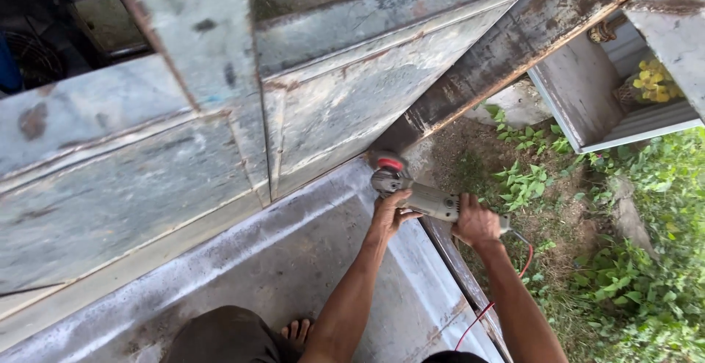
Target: Using an angle grinder to sand and smooth the edges of a metal frame structure.
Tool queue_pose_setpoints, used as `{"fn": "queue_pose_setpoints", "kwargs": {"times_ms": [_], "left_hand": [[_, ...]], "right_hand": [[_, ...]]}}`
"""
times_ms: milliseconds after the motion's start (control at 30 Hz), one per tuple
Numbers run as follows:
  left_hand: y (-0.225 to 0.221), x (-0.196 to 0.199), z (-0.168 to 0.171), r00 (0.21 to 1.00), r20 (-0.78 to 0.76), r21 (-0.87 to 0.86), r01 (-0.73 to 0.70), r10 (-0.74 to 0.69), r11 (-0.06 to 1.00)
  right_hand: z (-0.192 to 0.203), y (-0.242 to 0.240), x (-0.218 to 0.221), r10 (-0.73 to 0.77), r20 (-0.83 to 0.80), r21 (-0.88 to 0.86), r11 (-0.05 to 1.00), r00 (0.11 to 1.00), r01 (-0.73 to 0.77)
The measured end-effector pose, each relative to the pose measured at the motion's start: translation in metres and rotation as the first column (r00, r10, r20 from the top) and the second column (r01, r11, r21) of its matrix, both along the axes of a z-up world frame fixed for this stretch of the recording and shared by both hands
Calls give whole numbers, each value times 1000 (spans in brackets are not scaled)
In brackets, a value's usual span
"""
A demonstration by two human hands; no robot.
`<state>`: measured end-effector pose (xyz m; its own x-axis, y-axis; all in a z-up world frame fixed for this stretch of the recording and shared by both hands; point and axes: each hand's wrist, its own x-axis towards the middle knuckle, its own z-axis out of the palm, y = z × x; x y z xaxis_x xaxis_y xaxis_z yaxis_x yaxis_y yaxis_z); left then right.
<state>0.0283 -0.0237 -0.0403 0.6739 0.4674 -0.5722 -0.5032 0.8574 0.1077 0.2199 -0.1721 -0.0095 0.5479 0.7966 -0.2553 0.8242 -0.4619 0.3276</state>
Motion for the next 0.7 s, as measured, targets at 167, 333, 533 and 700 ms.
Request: {"fn": "queue_pose_setpoints", "kwargs": {"times_ms": [167,333,533,700], "left_hand": [[-32,3,86,998,39,214,49,-58,976],[-35,13,138,996,40,444,58,-85,894],[-32,-2,91,999,-40,246,27,-18,969],[-24,2,31,993,-102,145,72,-57,987]], "right_hand": [[47,-74,-5,-25,337,319,944,941,-89],[75,-84,5,-117,260,468,883,959,-19],[53,-63,-9,-19,253,331,941,967,-68],[18,-42,-21,-113,43,149,983,993,105]]}}
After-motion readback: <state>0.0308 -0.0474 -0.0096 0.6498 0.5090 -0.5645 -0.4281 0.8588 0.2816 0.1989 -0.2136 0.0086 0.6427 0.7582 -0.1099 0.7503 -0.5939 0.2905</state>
